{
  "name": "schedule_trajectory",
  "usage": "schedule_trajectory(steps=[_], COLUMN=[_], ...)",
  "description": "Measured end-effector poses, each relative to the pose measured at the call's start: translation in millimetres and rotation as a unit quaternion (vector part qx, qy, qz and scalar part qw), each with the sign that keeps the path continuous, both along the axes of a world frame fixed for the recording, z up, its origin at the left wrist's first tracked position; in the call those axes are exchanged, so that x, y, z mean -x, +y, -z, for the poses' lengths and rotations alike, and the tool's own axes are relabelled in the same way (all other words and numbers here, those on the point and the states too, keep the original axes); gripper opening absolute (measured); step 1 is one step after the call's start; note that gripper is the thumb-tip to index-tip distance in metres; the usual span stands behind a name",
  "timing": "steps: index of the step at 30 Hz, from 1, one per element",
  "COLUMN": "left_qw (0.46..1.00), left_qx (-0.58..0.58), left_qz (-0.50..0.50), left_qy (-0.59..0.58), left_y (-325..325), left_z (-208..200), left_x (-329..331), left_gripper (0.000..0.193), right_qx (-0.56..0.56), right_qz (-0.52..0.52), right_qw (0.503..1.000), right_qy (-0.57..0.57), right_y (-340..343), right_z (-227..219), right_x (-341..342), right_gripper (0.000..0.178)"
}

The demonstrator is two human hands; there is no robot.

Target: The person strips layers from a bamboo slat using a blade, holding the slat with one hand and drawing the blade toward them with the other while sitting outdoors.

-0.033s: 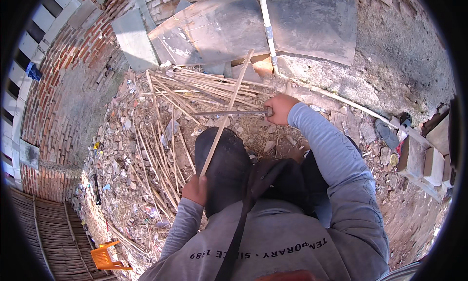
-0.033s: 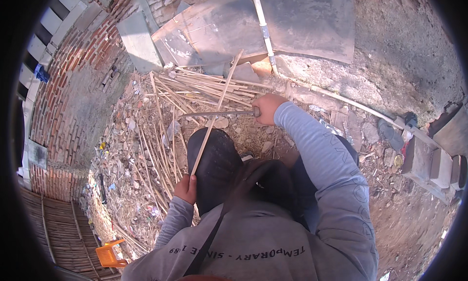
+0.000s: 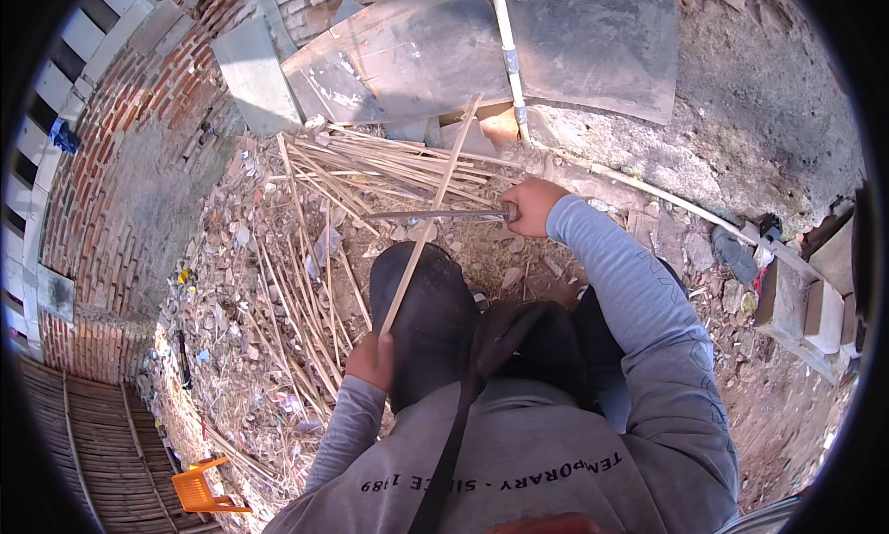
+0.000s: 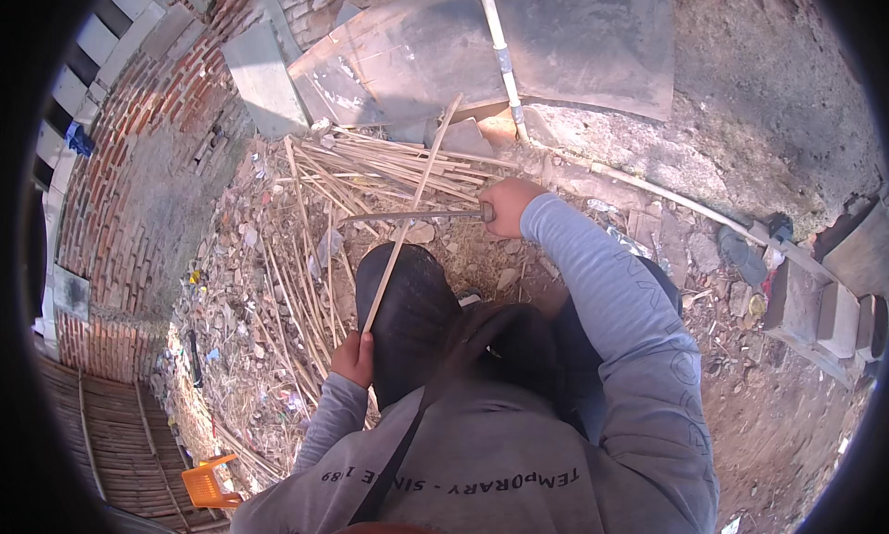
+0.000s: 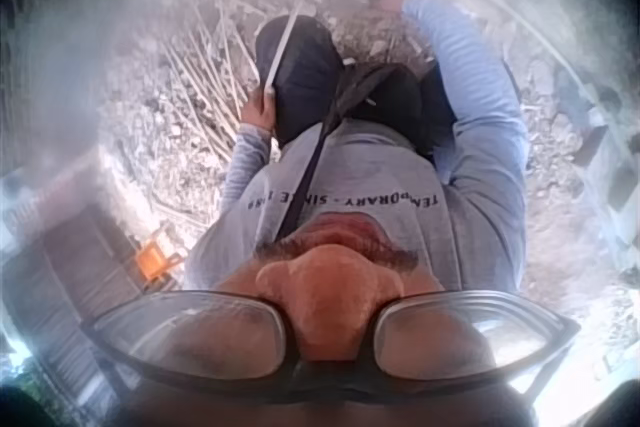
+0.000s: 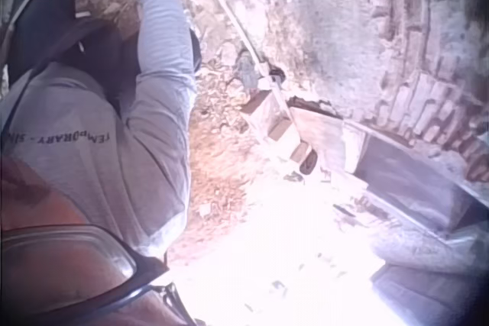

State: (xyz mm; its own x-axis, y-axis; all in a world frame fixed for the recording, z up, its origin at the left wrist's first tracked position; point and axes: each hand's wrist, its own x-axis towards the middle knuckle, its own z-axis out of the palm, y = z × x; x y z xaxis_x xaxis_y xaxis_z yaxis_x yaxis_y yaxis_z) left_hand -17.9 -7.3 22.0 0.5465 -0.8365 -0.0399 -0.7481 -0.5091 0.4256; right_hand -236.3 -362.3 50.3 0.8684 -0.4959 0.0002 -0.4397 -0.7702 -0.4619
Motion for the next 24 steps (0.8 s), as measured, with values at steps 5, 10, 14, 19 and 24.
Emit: schedule_trajectory(steps=[5,10,14,19,24], left_qw=[1.0,1.0,0.999,1.0,0.999], left_qx=[-0.013,-0.025,-0.04,0.002,-0.025], left_qz=[-0.009,-0.017,-0.012,0.0,0.003], left_qy=[0.0,0.001,-0.011,-0.001,-0.024], left_y=[-3,-3,-8,2,-3], left_z=[-2,-6,-16,-1,-2], left_x=[1,5,11,-2,2], left_gripper=[0.048,0.046,0.042,0.04,0.042], right_qx=[-0.011,-0.007,0.023,0.088,0.063], right_qz=[-0.007,0.007,0.004,0.022,0.027], right_qw=[1.0,1.0,0.999,0.994,0.997], right_qy=[-0.021,0.006,-0.025,0.058,0.02], right_y=[0,4,3,25,4], right_z=[0,-10,-5,-53,-21], right_x=[0,1,4,0,8], right_gripper=[0.027,0.027,0.027,0.025,0.026])
